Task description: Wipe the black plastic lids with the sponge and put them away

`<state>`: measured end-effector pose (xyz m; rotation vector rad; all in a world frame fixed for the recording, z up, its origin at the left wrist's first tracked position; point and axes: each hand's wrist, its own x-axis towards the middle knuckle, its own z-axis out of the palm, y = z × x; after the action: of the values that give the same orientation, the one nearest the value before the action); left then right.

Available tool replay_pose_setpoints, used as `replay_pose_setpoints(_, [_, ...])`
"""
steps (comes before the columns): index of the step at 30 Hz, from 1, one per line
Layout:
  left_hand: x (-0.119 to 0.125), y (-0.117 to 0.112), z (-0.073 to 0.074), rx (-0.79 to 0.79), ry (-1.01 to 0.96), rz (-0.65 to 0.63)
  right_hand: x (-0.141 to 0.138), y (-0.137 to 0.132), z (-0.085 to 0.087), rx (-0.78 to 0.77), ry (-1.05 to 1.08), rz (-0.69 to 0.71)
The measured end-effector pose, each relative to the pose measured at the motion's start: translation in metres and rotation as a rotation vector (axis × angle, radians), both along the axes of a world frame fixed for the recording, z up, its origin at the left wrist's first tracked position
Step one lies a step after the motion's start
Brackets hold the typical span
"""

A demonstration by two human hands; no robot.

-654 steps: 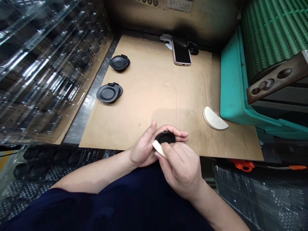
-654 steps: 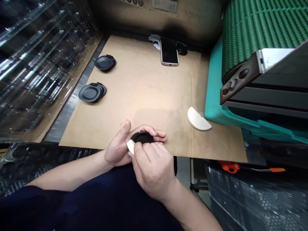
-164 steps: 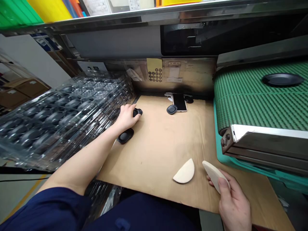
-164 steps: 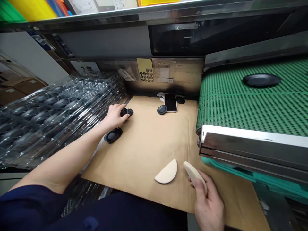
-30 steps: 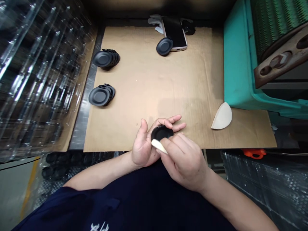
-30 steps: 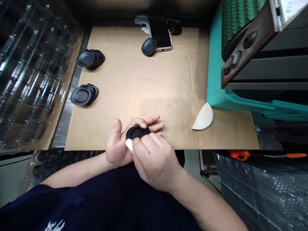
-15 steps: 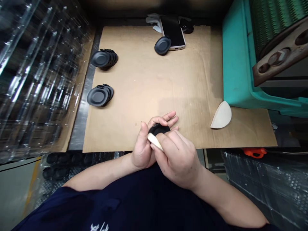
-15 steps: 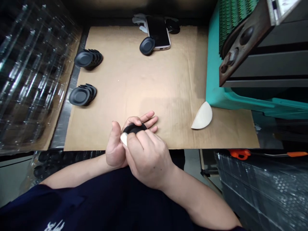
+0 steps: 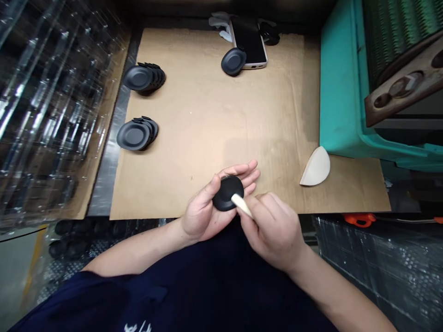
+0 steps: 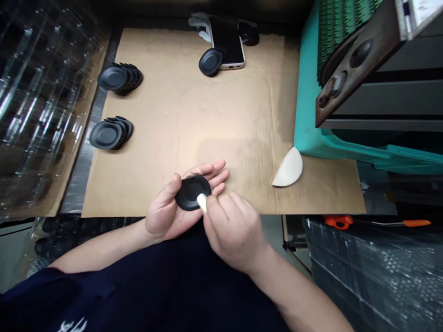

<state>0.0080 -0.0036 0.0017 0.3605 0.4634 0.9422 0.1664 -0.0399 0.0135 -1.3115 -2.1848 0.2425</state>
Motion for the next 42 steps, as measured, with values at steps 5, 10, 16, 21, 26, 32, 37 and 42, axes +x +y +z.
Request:
replay_pose_setpoints(5, [-0.004,0.003,0.003,-0.120,-0.009,-0.129,0.008,0.020,0.000,0.115,-0.004,-0.090])
replay_pose_setpoints(10, [-0.005,0.003,0.001,-0.119,-0.065,-0.147,0.009,0.016,0.006,0.042,-0.029,-0.037])
replay_pose_setpoints(16, [-0.005,0.003,-0.001,-0.135,-0.026,-0.159,0.011,0.016,0.007,0.083,-0.010,-0.067])
replay_pose_setpoints(21, [-0.004,0.003,-0.002,-0.076,-0.058,-0.128,0.010,0.007,0.007,-0.014,-0.022,0.018])
replay_pose_setpoints(26, [-0.003,0.003,-0.002,-0.101,-0.048,-0.150,0.010,0.007,0.002,0.078,0.009,-0.077])
replay_pose_setpoints(32, [-0.003,0.003,-0.001,-0.022,-0.061,-0.116,0.010,-0.012,0.007,-0.151,0.102,0.190])
replay_pose_setpoints(37, [-0.003,0.003,-0.001,0.072,-0.088,-0.137,0.028,-0.015,0.012,-0.085,0.182,-0.041])
replay_pose_setpoints(42, [-0.003,0.003,-0.002,0.059,-0.097,-0.140,0.026,-0.006,0.012,0.103,0.065,-0.088])
